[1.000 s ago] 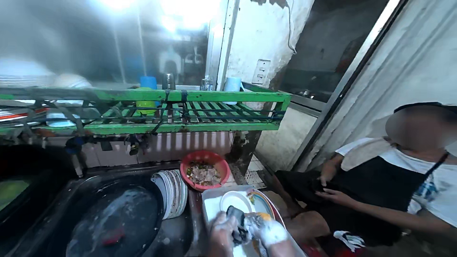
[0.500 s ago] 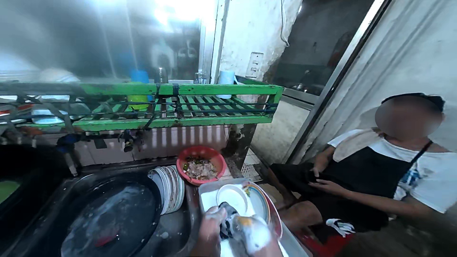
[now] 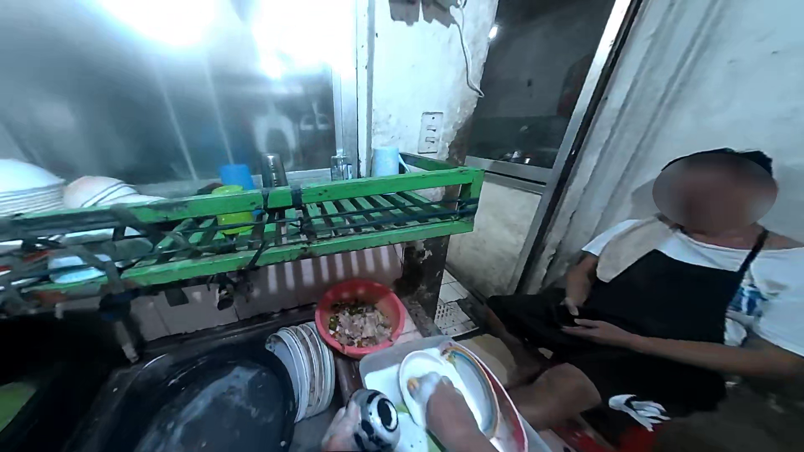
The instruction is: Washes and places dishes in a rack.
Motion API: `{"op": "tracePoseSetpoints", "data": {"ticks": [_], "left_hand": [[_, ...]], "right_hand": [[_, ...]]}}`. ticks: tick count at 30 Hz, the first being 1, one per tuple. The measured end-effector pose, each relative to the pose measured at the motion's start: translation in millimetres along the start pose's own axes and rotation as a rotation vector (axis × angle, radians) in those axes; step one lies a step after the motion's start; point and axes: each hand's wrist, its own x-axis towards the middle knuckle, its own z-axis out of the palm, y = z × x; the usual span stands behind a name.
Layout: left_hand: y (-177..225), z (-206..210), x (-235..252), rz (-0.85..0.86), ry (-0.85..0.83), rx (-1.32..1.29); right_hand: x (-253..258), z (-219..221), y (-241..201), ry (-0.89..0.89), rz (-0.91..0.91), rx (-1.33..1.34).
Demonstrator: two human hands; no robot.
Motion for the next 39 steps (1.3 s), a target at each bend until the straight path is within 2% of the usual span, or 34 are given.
{"op": "tracePoseSetpoints", "data": {"ticks": [2, 3, 5, 7, 10, 12, 13, 15, 17, 19, 21, 23, 27, 30, 33, 36, 39], "left_hand": [[3, -5, 0, -0.007, 0.031, -0.020], [4, -8, 1, -0.003, 0.059, -0.042], [6, -11, 4, -0.001, 0.083, -0.079], [8, 1, 5, 0.013, 0.110, -0.054], [-1, 27, 3, 0.086, 0.086, 0.109], [-14, 41, -4, 0.191, 0.018, 0.285], [-19, 48, -8, 0.207, -0.003, 0.362], [-26, 58, -16, 0.218, -0.043, 0.528], [-27, 62, -22, 0.226, -0.057, 0.627], [-29, 61, -19, 0.210, -0.033, 0.533], [-31, 57, -12, 0.215, -0.027, 0.390], [-32, 54, -10, 0.202, -0.058, 0.377], [-31, 58, -20, 0.070, -0.086, 0.452], [-15, 60, -15, 0.041, 0.001, 0.351], [2, 55, 3, -0.008, 0.130, 0.203], [13, 52, 9, -0.032, 0.112, 0.138], [5, 51, 2, -0.063, 0.034, 0.225]], "right_hand": [[6, -3, -5, -0.106, 0.013, 0.081], [12, -6, -7, -0.130, 0.028, 0.208], [12, -12, -8, -0.032, -0.006, 0.568], [-22, -23, -24, 0.152, -0.080, 0.879], [-72, -28, -53, 0.386, -0.246, 0.784], [-75, -24, -55, 0.472, -0.281, 0.672], [-68, -27, -50, 0.445, -0.214, 0.689], [-46, -35, -30, 0.297, -0.033, 0.903], [-51, -32, -20, 0.290, 0.017, 1.028], [-74, -28, -29, 0.394, -0.021, 0.892], [-87, -14, -35, 0.485, -0.150, 0.738], [-85, -9, -33, 0.538, -0.186, 0.742], [-66, -23, -21, 0.448, 0.000, 0.973], [-83, -13, -33, 0.536, -0.128, 0.906], [-93, -2, -30, 0.476, -0.160, 0.900], [-91, -13, -20, 0.365, -0.048, 0.989], [-85, -27, -13, 0.335, -0.068, 0.844]]}}
